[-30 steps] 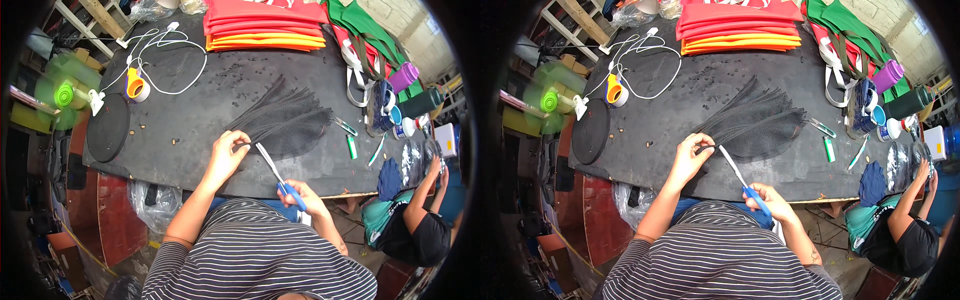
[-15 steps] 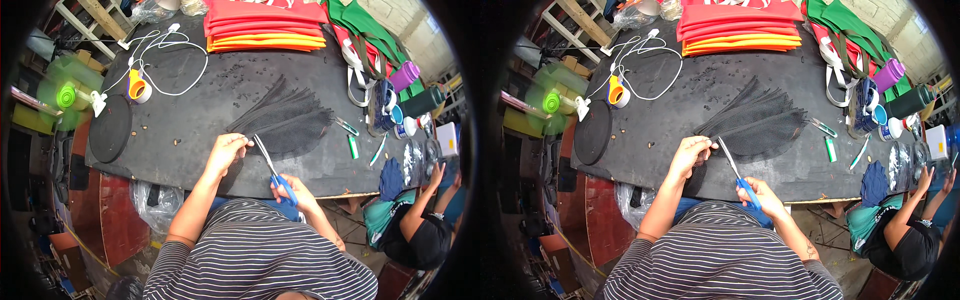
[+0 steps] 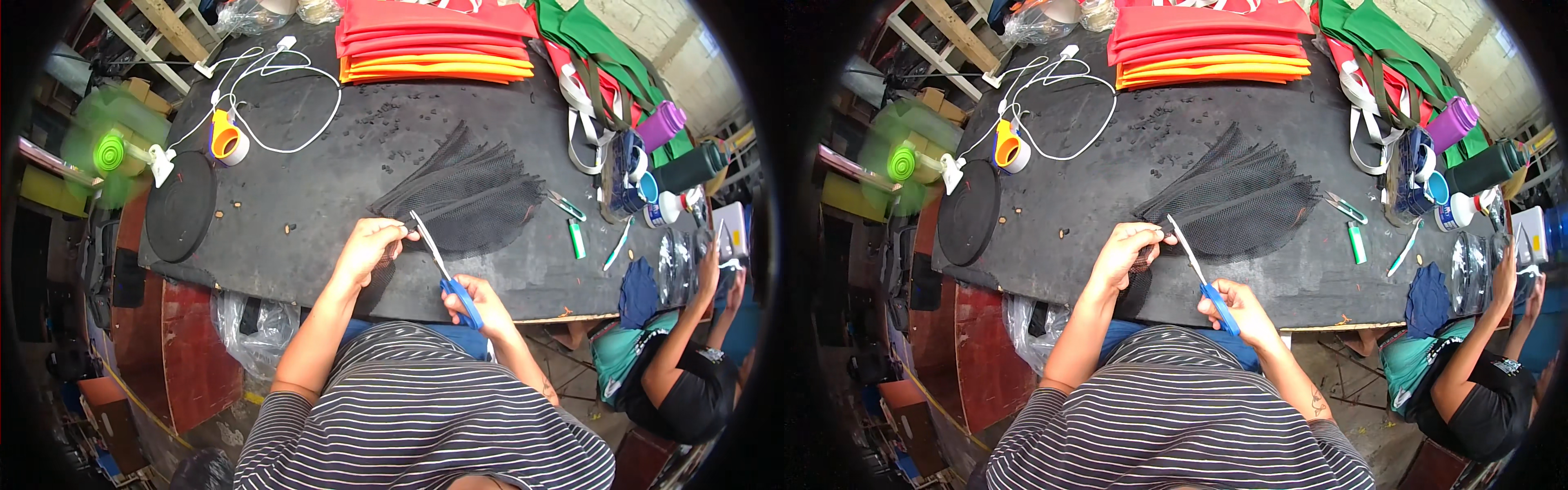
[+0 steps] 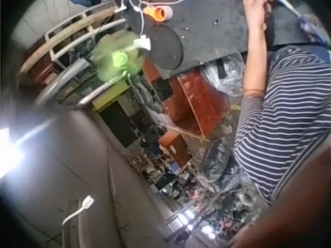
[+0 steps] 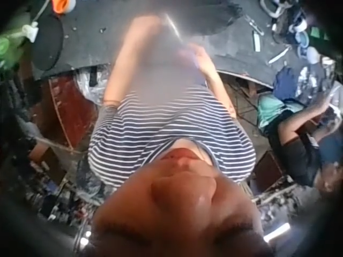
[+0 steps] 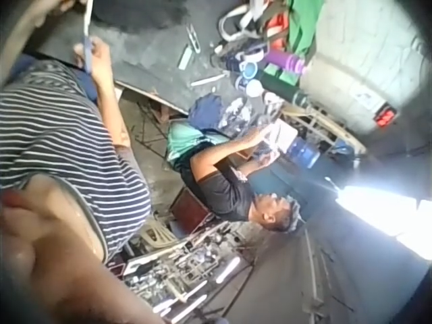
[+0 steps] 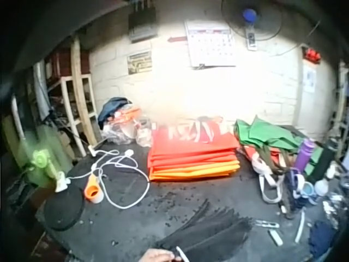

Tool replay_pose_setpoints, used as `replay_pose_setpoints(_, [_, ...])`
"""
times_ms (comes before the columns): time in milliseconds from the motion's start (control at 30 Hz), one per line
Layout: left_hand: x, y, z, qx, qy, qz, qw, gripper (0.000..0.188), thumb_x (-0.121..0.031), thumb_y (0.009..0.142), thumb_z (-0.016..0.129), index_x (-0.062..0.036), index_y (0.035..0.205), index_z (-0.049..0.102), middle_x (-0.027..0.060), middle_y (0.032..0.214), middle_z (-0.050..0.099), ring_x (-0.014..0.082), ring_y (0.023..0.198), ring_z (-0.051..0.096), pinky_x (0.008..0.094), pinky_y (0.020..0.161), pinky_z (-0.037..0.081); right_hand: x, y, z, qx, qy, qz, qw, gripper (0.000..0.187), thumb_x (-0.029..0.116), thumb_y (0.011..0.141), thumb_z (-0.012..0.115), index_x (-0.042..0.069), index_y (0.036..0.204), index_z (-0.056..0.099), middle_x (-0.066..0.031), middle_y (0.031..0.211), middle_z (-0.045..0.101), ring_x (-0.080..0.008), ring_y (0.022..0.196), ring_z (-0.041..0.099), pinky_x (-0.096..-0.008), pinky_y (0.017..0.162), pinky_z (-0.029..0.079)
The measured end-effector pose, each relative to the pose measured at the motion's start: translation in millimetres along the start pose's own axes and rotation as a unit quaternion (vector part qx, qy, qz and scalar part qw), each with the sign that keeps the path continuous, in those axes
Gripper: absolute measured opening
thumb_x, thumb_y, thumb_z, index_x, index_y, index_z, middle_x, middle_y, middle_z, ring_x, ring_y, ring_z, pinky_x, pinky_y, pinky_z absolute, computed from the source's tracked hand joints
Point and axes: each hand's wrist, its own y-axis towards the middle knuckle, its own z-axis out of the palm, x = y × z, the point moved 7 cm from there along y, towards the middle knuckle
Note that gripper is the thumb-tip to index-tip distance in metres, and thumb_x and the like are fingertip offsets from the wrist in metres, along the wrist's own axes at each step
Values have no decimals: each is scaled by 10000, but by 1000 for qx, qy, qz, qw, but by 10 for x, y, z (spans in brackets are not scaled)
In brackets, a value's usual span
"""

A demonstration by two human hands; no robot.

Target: Cutting mesh fabric pieces with scissors at a manufacturing workbench.

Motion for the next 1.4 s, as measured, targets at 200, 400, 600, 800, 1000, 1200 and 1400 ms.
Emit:
replay_pose_setpoints(200, [-15,-21,-12,3,14,-3,1000,201,-129,810,519,26,794,646,-5,518,495,46,439,409,192,416,288,51,-8,20,-24,-33,15,999,232,204,753,702,44,786,537,32,585,497,-24,488,451,-164,451,384])
replay_pose_setpoints(400, [46,-9,-47,-8,-55,-12,998,231,-167,845,498,9,787,637,-6,547,503,48,455,413,193,423,286,118,-24,-67,-61,-3,-34,998,281,252,756,679,22,833,535,-30,642,526,-89,522,506,-200,490,410])
replay_pose_setpoints(600, [-34,-25,168,6,-23,66,997,61,-19,809,551,-36,830,497,-22,692,487,29,574,421,190,502,347,443,155,-49,-114,-30,-186,976,454,55,642,764,36,974,454,-88,914,595,-117,731,556,-257,694,467])
replay_pose_setpoints(800, [-234,-8,257,-14,89,161,983,109,-11,789,593,-43,823,495,-33,726,501,37,667,476,183,610,399,561,305,37,-142,45,-177,973,376,-9,616,730,58,894,486,-5,792,527,-96,734,552,-237,678,477])
replay_pose_setpoints(1000, [-135,-1,217,62,-117,17,991,136,-127,820,614,-20,898,584,-13,775,575,50,648,508,174,595,399,651,195,-1,-148,42,-198,968,322,-10,646,713,37,871,487,-14,742,537,-108,663,564,-238,618,491])
replay_pose_setpoints(1200, [-246,-9,39,-96,11,169,981,91,-78,802,618,4,843,618,-56,654,533,-5,562,419,154,497,320,345,125,60,-10,0,-73,997,324,108,674,749,33,884,514,0,690,553,-68,595,528,-201,550,427])
replay_pose_setpoints(1400, [-298,-27,-45,-112,9,181,977,85,-60,787,624,25,783,629,-40,654,552,7,572,443,162,527,351,244,125,95,40,-56,-105,992,339,159,680,756,44,890,515,15,703,560,-35,620,508,-174,560,398])
